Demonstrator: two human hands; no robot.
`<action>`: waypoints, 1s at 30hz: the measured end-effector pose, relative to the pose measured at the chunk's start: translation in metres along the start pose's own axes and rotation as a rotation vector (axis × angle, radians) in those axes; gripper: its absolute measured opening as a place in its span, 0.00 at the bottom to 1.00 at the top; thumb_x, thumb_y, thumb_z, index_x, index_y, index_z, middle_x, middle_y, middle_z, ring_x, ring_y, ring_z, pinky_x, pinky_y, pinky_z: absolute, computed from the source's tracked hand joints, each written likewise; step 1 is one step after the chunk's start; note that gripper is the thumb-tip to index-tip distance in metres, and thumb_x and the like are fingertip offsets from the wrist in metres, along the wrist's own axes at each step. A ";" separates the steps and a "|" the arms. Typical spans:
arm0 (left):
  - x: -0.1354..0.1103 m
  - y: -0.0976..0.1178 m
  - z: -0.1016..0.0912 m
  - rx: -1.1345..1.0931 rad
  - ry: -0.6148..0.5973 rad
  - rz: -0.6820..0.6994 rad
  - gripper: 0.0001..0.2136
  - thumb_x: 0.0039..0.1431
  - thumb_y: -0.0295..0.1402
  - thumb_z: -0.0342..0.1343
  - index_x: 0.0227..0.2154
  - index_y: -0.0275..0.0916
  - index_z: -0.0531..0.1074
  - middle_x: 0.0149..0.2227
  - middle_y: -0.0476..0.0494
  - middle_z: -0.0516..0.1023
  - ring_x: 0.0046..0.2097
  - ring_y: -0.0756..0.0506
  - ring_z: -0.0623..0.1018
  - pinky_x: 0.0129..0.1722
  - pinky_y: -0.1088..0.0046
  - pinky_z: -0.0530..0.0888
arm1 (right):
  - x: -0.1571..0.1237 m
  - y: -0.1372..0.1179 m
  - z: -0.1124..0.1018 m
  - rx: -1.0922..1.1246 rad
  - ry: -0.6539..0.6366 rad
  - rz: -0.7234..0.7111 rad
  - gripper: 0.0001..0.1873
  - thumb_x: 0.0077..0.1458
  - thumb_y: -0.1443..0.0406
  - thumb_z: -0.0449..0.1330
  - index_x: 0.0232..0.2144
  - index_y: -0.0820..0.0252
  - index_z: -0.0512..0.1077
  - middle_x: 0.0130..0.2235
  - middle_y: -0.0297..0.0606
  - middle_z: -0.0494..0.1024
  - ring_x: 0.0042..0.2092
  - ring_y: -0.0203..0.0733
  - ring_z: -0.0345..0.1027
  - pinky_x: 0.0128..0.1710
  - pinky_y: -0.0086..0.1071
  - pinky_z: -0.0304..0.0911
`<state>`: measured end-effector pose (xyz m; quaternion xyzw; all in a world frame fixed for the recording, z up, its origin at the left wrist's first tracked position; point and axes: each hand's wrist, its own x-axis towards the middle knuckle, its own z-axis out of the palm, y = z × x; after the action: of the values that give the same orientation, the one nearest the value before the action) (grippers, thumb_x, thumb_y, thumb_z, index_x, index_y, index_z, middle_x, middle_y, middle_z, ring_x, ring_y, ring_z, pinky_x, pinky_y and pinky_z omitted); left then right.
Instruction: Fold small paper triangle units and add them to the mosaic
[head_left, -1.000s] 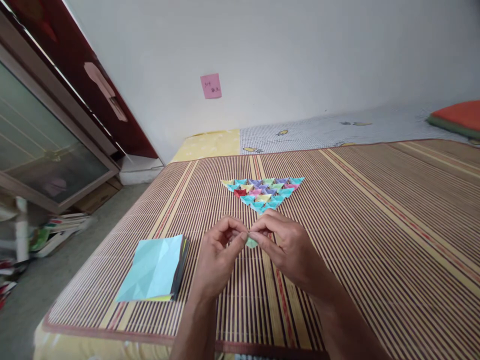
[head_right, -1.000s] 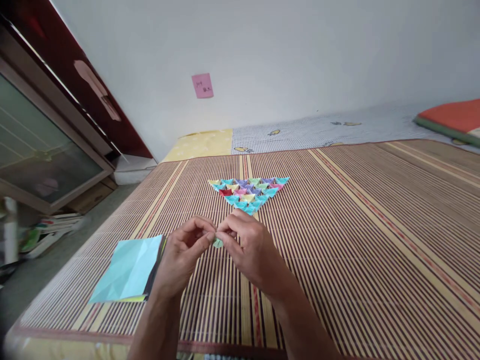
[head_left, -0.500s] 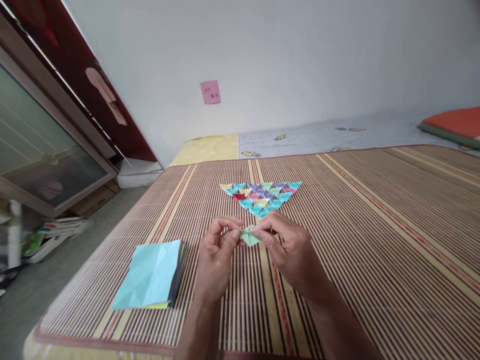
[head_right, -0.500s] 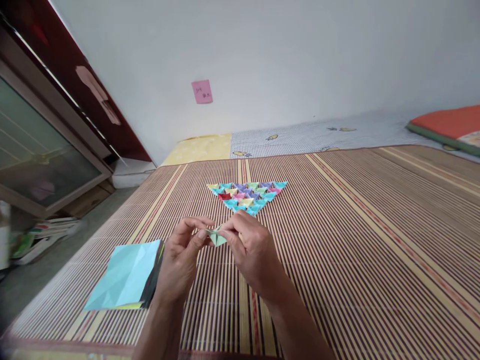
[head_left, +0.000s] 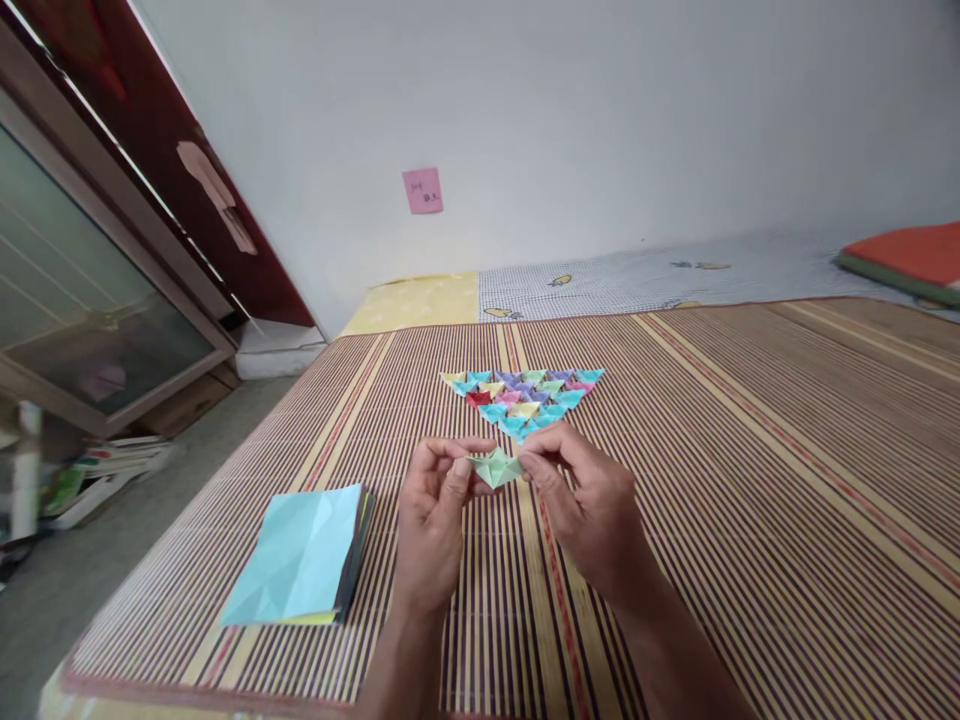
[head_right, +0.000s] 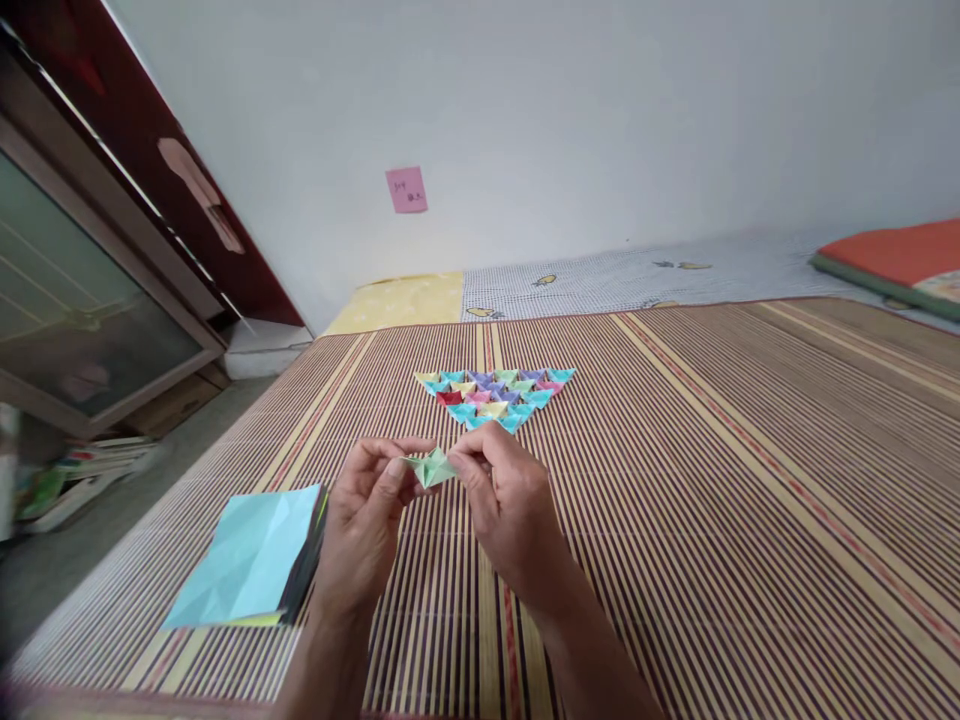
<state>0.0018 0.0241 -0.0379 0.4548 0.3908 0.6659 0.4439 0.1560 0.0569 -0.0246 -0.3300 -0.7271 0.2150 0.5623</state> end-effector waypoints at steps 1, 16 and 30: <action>0.000 0.001 0.001 -0.002 0.001 -0.009 0.03 0.70 0.33 0.54 0.39 0.41 0.68 0.50 0.44 0.79 0.40 0.50 0.78 0.41 0.73 0.75 | 0.000 0.000 0.000 -0.003 0.000 -0.008 0.08 0.67 0.71 0.56 0.33 0.58 0.69 0.31 0.33 0.74 0.32 0.37 0.69 0.32 0.31 0.64; 0.000 -0.003 0.004 0.016 0.069 -0.097 0.07 0.64 0.38 0.62 0.41 0.41 0.77 0.40 0.46 0.81 0.41 0.49 0.79 0.41 0.73 0.76 | -0.002 0.005 0.007 -0.130 -0.067 -0.132 0.10 0.68 0.72 0.53 0.34 0.57 0.68 0.33 0.36 0.74 0.36 0.41 0.71 0.37 0.34 0.65; 0.005 -0.001 0.007 -0.229 0.161 -0.233 0.09 0.58 0.35 0.66 0.39 0.38 0.75 0.31 0.50 0.80 0.34 0.52 0.79 0.41 0.73 0.79 | -0.002 0.007 0.007 -0.060 -0.069 -0.063 0.09 0.68 0.72 0.53 0.35 0.57 0.68 0.34 0.36 0.74 0.36 0.40 0.70 0.37 0.34 0.65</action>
<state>0.0082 0.0302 -0.0358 0.2981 0.3967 0.6845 0.5340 0.1518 0.0605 -0.0329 -0.3160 -0.7621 0.1864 0.5335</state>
